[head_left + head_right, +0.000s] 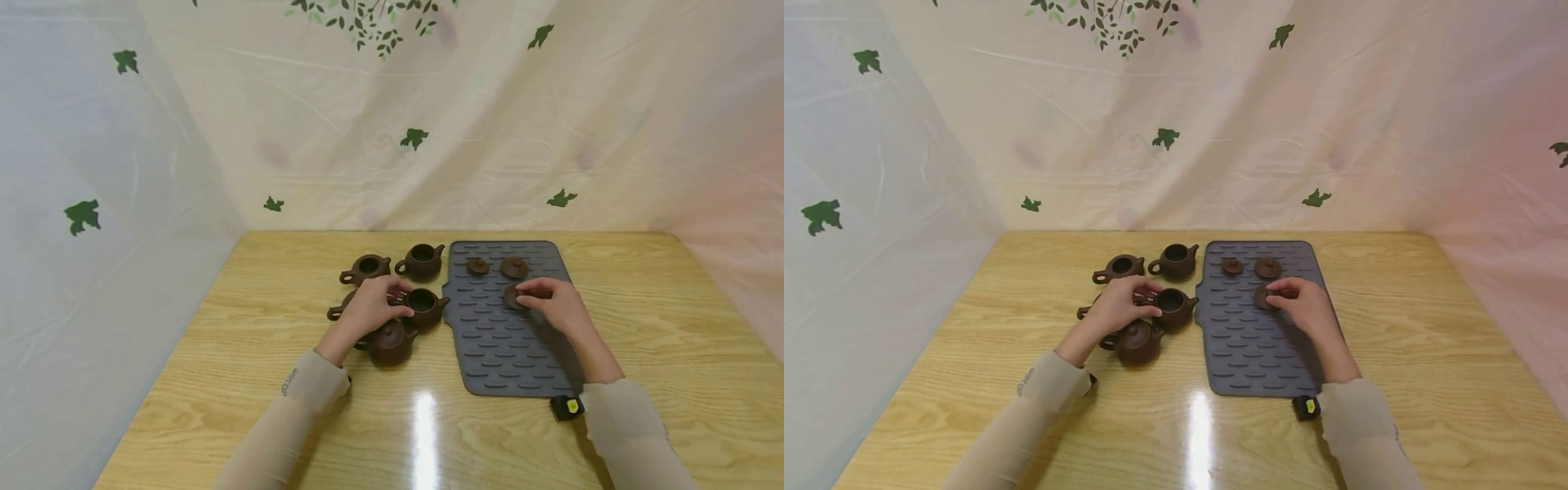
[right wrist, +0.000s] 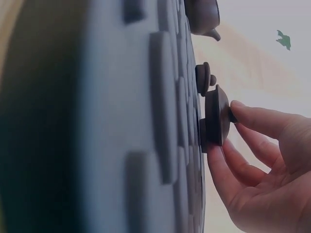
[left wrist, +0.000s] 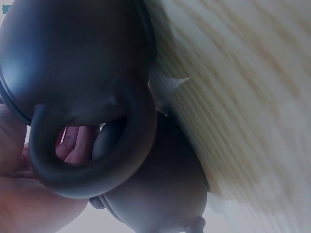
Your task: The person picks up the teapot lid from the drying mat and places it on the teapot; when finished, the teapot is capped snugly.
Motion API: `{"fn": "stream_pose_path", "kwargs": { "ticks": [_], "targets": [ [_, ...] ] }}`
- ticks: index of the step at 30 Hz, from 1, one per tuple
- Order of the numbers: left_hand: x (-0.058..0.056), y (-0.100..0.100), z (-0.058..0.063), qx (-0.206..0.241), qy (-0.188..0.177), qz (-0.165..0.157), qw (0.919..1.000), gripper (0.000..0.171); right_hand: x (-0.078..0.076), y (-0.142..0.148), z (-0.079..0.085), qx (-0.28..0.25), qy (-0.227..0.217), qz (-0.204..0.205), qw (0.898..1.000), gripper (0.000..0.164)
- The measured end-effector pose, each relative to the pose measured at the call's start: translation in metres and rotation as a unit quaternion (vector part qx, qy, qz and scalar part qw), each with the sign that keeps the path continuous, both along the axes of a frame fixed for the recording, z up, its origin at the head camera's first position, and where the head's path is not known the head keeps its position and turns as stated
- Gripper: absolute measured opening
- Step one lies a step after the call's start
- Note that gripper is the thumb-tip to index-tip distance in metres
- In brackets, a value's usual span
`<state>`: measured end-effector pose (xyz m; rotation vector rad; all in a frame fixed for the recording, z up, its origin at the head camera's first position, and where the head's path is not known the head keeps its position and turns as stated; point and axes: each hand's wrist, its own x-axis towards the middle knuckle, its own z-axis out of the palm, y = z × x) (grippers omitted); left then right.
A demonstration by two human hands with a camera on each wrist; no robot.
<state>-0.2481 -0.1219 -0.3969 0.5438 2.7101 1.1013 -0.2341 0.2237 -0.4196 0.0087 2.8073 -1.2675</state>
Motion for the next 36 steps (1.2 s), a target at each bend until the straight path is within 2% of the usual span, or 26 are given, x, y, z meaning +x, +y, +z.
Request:
{"fn": "stream_pose_path", "kwargs": {
  "ticks": [16, 36],
  "targets": [
    [-0.001, 0.000, 0.000, -0.008, 0.000, 0.001, 1.0000, 0.036, 0.001, -0.014, 0.008, 0.004, 0.009, 0.008, 1.000, 0.029],
    [0.001, 0.000, 0.002, -0.010, -0.003, 0.004, 0.9999, 0.035, -0.002, -0.036, 0.013, -0.017, 0.012, 0.019, 1.000, 0.030]
  ]
}}
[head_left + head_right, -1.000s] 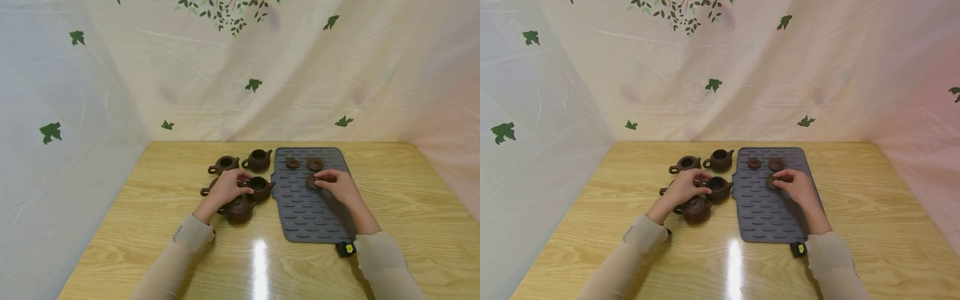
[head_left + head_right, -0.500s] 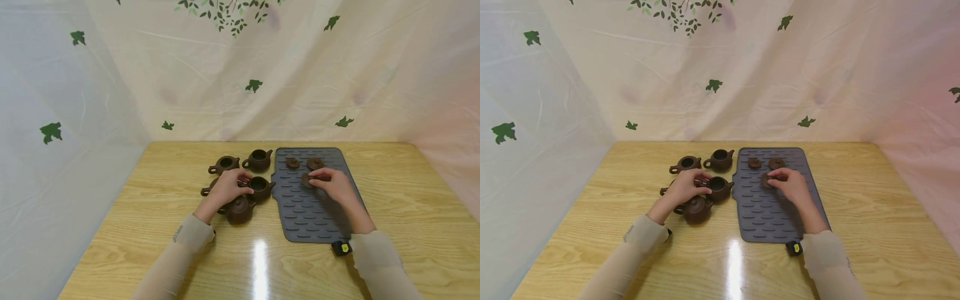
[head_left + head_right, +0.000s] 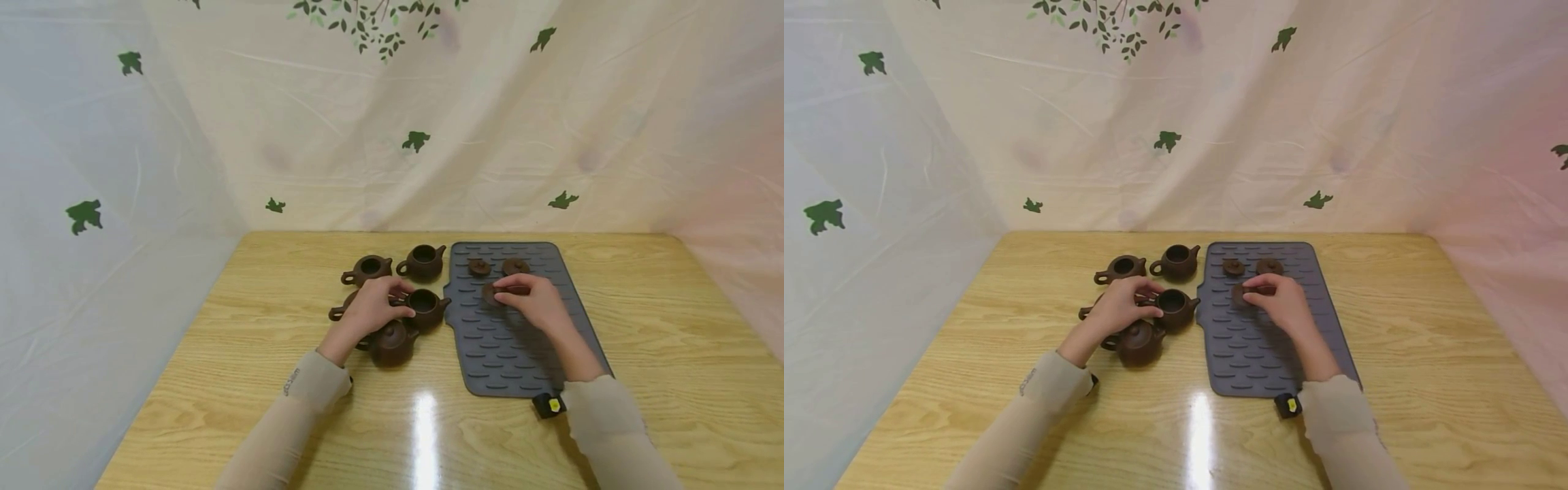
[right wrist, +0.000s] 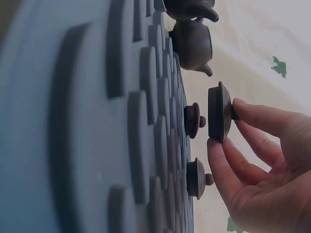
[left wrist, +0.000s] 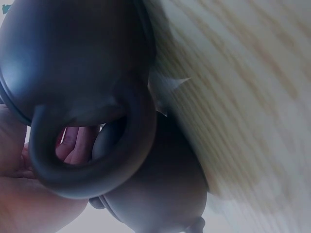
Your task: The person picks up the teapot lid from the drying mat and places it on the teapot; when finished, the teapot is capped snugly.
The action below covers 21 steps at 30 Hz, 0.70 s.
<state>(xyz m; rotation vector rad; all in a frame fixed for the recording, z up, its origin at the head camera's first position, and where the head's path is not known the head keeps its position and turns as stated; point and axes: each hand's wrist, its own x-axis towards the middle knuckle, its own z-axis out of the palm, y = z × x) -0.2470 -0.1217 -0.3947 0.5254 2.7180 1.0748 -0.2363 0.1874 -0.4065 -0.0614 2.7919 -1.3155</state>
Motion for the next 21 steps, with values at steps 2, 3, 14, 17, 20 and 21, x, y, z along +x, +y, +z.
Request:
{"fn": "stream_pose_path", "kwargs": {
  "ticks": [2, 3, 14, 17, 20, 21],
  "targets": [
    [0.001, 0.000, 0.000, -0.001, 0.002, 0.002, 1.0000, 0.035, 0.000, -0.002, 0.000, -0.001, 0.001, 0.004, 1.000, 0.030],
    [0.001, 0.001, -0.001, -0.002, 0.003, 0.003, 1.0000, 0.035, 0.000, -0.004, 0.000, -0.002, 0.001, 0.006, 1.000, 0.030],
    [0.005, 0.003, -0.004, -0.002, 0.006, 0.011, 0.9999, 0.035, 0.000, -0.019, 0.004, -0.014, 0.008, 0.020, 1.000, 0.029],
    [0.006, 0.003, -0.006, -0.002, 0.006, 0.012, 0.9999, 0.034, 0.000, -0.024, 0.005, -0.020, 0.007, 0.027, 0.999, 0.029],
    [0.007, 0.003, -0.007, -0.001, 0.007, 0.013, 0.9999, 0.034, 0.000, -0.030, 0.007, -0.033, 0.007, 0.038, 0.999, 0.030],
    [0.007, 0.003, -0.007, -0.001, 0.008, 0.014, 0.9999, 0.034, 0.000, -0.032, 0.007, -0.036, 0.007, 0.042, 0.998, 0.030]
  ]
}}
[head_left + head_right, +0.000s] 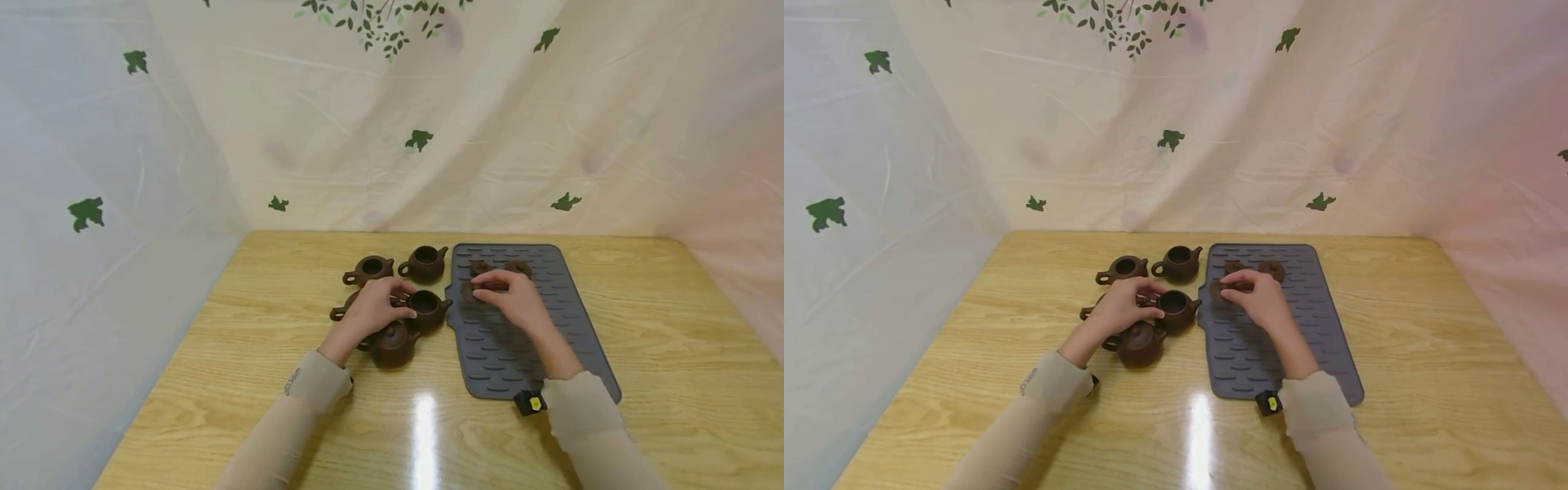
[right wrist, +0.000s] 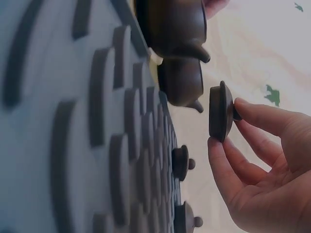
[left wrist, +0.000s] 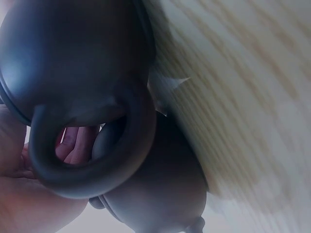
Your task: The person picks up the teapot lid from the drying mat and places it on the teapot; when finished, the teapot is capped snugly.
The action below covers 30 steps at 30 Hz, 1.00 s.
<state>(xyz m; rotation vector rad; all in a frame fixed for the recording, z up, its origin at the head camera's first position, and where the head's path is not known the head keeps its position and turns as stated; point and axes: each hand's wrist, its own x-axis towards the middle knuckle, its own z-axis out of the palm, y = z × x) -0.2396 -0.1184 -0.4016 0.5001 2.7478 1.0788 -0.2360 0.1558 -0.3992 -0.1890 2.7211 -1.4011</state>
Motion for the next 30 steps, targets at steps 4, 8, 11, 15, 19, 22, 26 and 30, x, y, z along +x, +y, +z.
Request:
{"fn": "stream_pose_path", "kwargs": {
  "ticks": [4, 8, 11, 15, 19, 22, 26, 30],
  "targets": [
    [0.000, 0.000, 0.000, 0.000, 0.001, -0.001, 1.0000, 0.034, -0.001, -0.009, 0.003, -0.007, 0.006, 0.009, 1.000, 0.030],
    [0.000, 0.000, 0.000, 0.000, 0.004, -0.003, 1.0000, 0.034, -0.001, -0.017, 0.005, -0.008, 0.015, 0.018, 1.000, 0.029],
    [0.000, 0.000, 0.000, -0.001, 0.008, -0.003, 1.0000, 0.034, -0.002, -0.023, 0.005, -0.015, 0.018, 0.025, 0.999, 0.028],
    [0.001, 0.001, 0.001, 0.000, 0.009, -0.003, 1.0000, 0.034, -0.002, -0.031, 0.005, -0.024, 0.023, 0.031, 0.999, 0.026],
    [0.001, 0.000, 0.001, 0.000, 0.010, -0.004, 0.9999, 0.033, -0.003, -0.038, 0.004, -0.026, 0.024, 0.033, 0.999, 0.025],
    [0.001, 0.001, 0.001, -0.001, 0.010, -0.004, 0.9999, 0.033, -0.002, -0.043, 0.004, -0.026, 0.023, 0.035, 0.999, 0.025],
    [0.000, 0.001, 0.000, -0.003, 0.011, -0.007, 0.9999, 0.034, -0.001, -0.050, 0.004, -0.026, 0.023, 0.039, 0.999, 0.025],
    [0.000, 0.001, 0.000, -0.003, 0.012, -0.010, 0.9999, 0.035, 0.000, -0.056, 0.002, -0.031, 0.022, 0.039, 0.999, 0.023]
  ]
}}
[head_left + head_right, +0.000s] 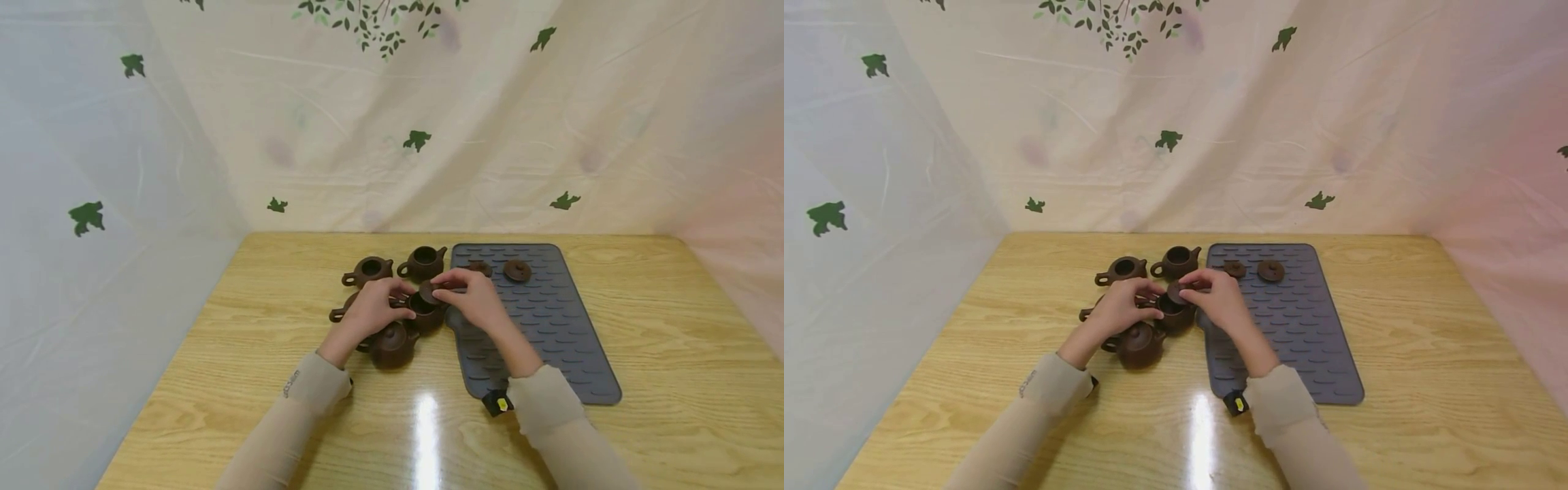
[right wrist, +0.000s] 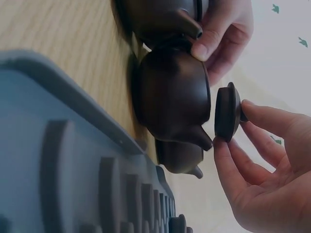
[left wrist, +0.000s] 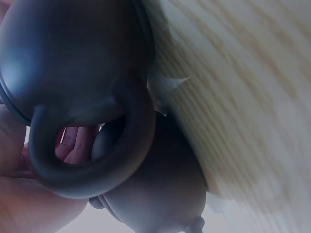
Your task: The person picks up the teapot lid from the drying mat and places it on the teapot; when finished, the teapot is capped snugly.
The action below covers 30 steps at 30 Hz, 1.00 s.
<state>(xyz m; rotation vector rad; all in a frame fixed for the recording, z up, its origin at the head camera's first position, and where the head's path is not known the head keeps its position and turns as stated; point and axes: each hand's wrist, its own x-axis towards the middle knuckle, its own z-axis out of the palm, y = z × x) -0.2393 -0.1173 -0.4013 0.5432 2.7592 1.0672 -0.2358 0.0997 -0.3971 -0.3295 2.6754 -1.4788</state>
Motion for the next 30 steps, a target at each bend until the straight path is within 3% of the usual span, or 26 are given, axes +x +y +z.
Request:
{"fn": "stream_pose_path", "kwargs": {
  "ticks": [30],
  "targets": [
    [0.002, 0.004, -0.005, -0.008, 0.010, 0.005, 0.9999, 0.034, 0.007, -0.012, -0.018, -0.032, 0.010, 0.031, 0.999, 0.022]
  ]
}}
